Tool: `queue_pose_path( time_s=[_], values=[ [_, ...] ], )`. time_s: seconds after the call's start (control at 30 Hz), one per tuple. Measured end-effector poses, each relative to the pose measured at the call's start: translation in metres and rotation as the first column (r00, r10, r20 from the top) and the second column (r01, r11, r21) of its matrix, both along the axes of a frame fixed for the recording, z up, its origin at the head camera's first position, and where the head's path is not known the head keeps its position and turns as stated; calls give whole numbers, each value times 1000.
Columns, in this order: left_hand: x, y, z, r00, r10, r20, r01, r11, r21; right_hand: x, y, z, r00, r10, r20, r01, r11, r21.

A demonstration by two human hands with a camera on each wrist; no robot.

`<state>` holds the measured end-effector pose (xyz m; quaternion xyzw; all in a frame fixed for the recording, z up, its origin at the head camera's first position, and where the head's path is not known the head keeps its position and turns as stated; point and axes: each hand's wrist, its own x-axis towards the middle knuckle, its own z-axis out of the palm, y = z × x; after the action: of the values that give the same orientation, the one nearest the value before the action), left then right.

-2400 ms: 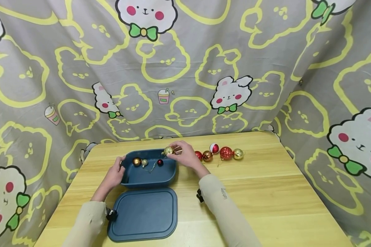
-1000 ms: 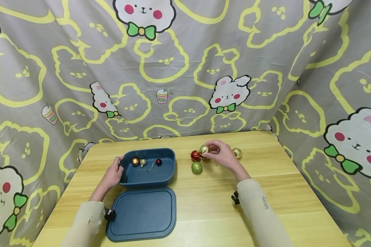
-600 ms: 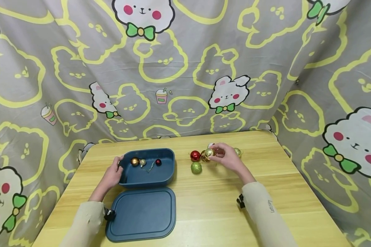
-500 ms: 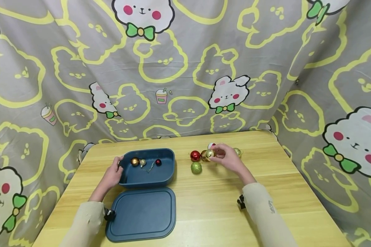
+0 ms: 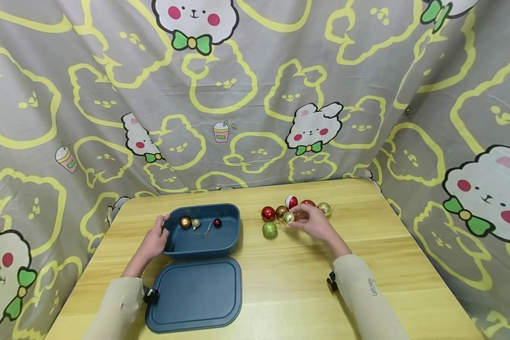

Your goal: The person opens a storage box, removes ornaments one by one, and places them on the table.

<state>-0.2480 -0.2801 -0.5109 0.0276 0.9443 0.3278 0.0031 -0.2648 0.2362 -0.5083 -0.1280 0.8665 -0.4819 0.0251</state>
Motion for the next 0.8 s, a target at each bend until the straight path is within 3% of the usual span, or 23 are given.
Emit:
queue_pose_path(
  time_s=[0.27,0.8],
  values=[
    [-1,0,0,1000,0,-4,0,1000,-2,-1,-2,-9,998,-1,57,0,1000,14],
    [-1,-1,-1,1000,-1,-5,1,1000,2,-4,-9,-16,999,-7,52,4,998,67]
  ],
)
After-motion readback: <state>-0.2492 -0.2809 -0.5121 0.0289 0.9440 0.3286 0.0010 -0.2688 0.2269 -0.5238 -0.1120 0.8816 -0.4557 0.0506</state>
